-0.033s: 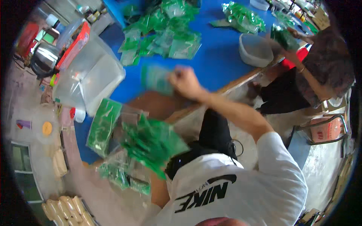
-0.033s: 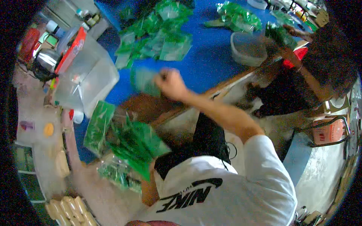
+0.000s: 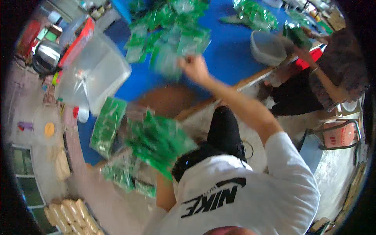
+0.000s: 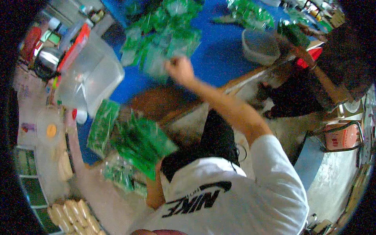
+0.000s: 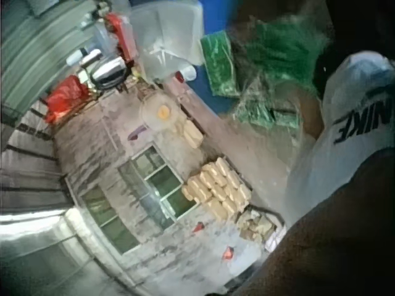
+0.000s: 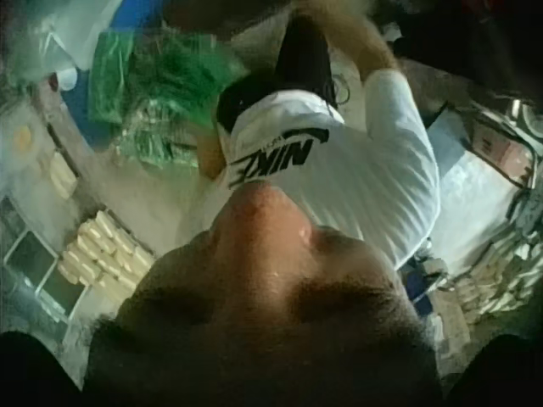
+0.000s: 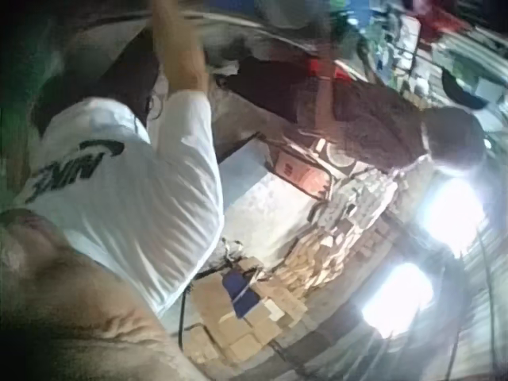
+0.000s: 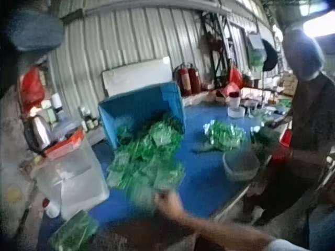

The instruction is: The person gathers and stacks small green packets from a table by hand, then inserts the stack into a clear plastic bag.

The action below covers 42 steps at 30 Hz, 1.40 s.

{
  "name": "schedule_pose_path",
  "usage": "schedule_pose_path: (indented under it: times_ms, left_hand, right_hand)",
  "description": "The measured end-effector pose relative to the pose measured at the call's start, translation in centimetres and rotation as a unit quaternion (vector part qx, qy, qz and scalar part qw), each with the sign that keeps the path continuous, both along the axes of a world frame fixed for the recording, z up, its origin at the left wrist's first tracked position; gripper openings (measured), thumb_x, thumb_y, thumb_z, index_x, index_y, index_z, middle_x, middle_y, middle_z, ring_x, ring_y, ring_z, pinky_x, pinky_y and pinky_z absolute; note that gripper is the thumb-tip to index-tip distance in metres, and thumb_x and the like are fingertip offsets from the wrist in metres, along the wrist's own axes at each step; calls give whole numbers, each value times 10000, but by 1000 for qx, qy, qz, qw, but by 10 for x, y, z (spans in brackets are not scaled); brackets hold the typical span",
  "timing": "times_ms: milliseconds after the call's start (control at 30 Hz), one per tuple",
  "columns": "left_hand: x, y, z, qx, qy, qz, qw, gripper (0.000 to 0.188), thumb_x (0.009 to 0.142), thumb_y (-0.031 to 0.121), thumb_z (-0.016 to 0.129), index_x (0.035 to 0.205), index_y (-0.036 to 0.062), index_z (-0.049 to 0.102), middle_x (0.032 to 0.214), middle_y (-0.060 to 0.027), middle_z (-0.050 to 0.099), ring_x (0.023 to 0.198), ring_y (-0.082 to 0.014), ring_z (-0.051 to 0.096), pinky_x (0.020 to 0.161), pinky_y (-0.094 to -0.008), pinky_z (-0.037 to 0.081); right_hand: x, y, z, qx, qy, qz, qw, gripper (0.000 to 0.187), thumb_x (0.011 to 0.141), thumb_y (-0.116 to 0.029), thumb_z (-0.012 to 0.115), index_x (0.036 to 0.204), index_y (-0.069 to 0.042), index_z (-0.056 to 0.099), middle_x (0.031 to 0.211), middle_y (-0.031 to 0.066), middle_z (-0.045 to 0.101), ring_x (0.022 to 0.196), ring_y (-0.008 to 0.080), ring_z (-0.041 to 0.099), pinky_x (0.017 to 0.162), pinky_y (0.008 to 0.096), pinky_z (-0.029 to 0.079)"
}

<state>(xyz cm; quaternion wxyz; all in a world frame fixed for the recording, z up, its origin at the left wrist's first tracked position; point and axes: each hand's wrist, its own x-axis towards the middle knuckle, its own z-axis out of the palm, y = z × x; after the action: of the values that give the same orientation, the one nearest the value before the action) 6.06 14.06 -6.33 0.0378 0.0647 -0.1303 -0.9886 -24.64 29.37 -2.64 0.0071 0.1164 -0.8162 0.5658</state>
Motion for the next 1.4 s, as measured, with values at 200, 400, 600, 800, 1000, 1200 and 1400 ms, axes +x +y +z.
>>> schedule_pose_path:
  times_ms: [200,400,600,800,1000,1200,1400]
  left_hand:
    - [-3,-30,-18,16,81,-50,995,429,835,117,599,1253,30,554,1197,-120,616,1066,-229,621,916,-397,521]
    - [-94,-41,48,-381,-31,102,918,527,765,90,702,1265,32,545,1212,-87,604,1103,-244,590,969,-416,472]
    - [-137,-47,61,-583,49,65,809,559,721,26,792,1230,25,560,1209,-84,609,1152,-203,556,1011,-354,419]
    - [-152,-41,54,-587,36,16,808,911,712,93,845,1437,47,295,1367,-130,487,1230,-234,508,1061,-381,393]
    - [-157,-53,34,-585,-184,-174,771,816,784,184,775,1450,-27,354,1427,-143,464,1288,-251,463,1095,-368,356]
    - [-136,-104,-23,-587,-77,27,805,560,804,90,699,1320,6,498,1262,-97,541,1163,-258,509,1036,-385,363]
    - [-156,-99,-27,-556,-12,54,830,605,792,107,700,1339,5,462,1271,-105,517,1174,-261,483,1051,-406,330]
  right_hand:
    - [-28,7,16,125,3,45,991,834,807,-691,592,1291,-16,516,1133,195,584,993,331,619,795,417,538]
    - [59,2,60,22,-68,398,915,1121,774,-715,616,1512,-4,161,1343,220,502,1230,296,508,1008,387,442]
    - [56,-13,15,-84,87,343,932,1274,626,-345,921,1517,-14,72,1369,231,493,1287,332,473,1102,415,353]
    - [59,-11,3,-22,65,216,974,1313,576,-392,934,1513,-33,87,1322,264,524,1243,380,517,1046,421,407]
    - [48,1,-12,158,239,238,928,1143,564,-569,859,1413,15,365,1418,307,407,1317,436,408,1098,488,348]
    - [78,-18,-5,-51,257,263,928,1118,553,-330,922,1383,-12,244,1231,260,486,1180,445,480,975,485,417]
    - [77,-2,14,-29,269,244,931,1025,590,-329,908,1333,-25,272,1217,228,507,1192,443,482,962,499,409]
